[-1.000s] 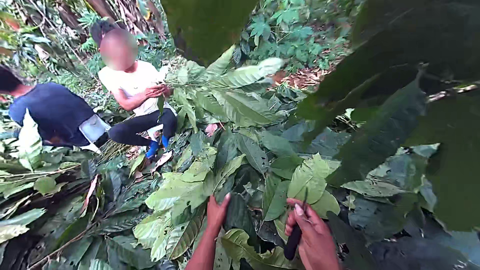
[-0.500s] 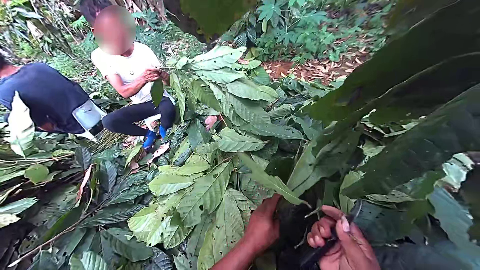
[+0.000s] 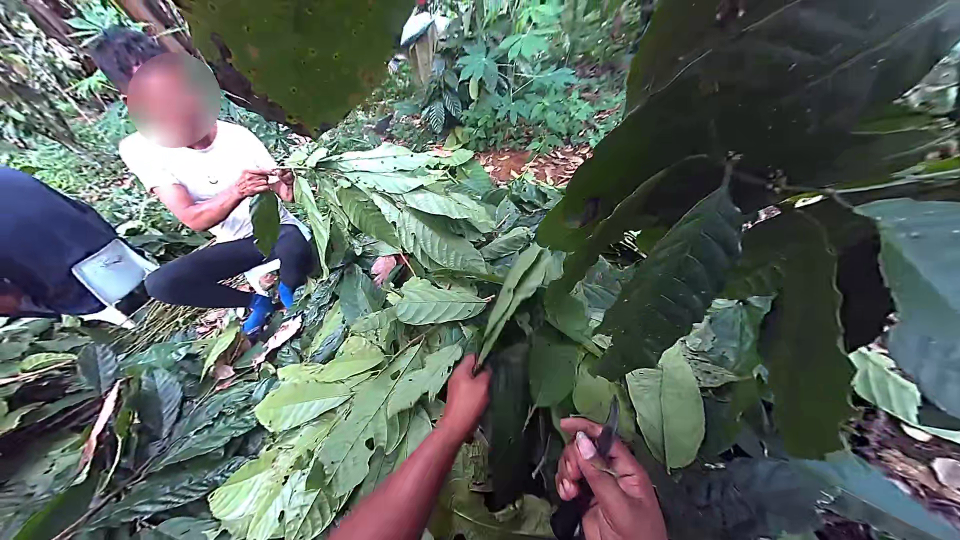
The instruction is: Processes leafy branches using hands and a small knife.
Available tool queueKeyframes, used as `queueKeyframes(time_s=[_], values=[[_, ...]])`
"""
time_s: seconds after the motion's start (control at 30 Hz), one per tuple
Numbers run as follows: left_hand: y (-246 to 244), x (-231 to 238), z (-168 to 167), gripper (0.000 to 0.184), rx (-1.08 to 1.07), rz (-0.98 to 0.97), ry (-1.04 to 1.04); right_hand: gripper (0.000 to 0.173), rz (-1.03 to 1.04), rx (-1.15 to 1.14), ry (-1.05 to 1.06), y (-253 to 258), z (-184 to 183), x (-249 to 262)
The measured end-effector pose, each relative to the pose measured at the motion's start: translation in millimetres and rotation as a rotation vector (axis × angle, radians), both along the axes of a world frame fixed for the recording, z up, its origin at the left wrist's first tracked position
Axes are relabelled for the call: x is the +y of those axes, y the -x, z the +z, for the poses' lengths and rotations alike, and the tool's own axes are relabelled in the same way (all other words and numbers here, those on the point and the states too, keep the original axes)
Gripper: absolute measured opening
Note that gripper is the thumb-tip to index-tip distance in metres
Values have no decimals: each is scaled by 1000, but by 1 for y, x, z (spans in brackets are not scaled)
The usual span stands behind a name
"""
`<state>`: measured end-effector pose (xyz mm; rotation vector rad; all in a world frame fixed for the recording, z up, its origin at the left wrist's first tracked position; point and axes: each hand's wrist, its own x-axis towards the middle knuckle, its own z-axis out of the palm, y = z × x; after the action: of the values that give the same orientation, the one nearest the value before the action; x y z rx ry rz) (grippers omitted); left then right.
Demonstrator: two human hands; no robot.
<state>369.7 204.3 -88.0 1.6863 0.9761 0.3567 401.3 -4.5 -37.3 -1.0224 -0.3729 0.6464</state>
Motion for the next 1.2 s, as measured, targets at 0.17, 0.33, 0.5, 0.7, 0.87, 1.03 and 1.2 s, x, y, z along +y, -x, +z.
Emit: queueKeyframes(time_s=[0.17,0.33,0.5,0.7,0.87,1.03,1.2], values=[[-96,76,132,54,-575,-183,11,20,-37,-40,-64,0,0,-1],[-74,160,127,57,-198,-357,-210,21,30,-34,-49,-2,2,-3],[43,166,-79,69,618,-101,-311,24,98,-29,36,-2,-2,1],[110,-4,-126,117,910,-99,-202,22,151,-31,69,4,3,13],[109,-21,-126,123,973,12,-132,22,177,-52,84,19,-3,17],[85,31,-140,128,1040,52,-98,23,160,-35,171,17,0,12],[82,71,-167,112,1097,70,-78,24,188,-43,95,6,-3,16]])
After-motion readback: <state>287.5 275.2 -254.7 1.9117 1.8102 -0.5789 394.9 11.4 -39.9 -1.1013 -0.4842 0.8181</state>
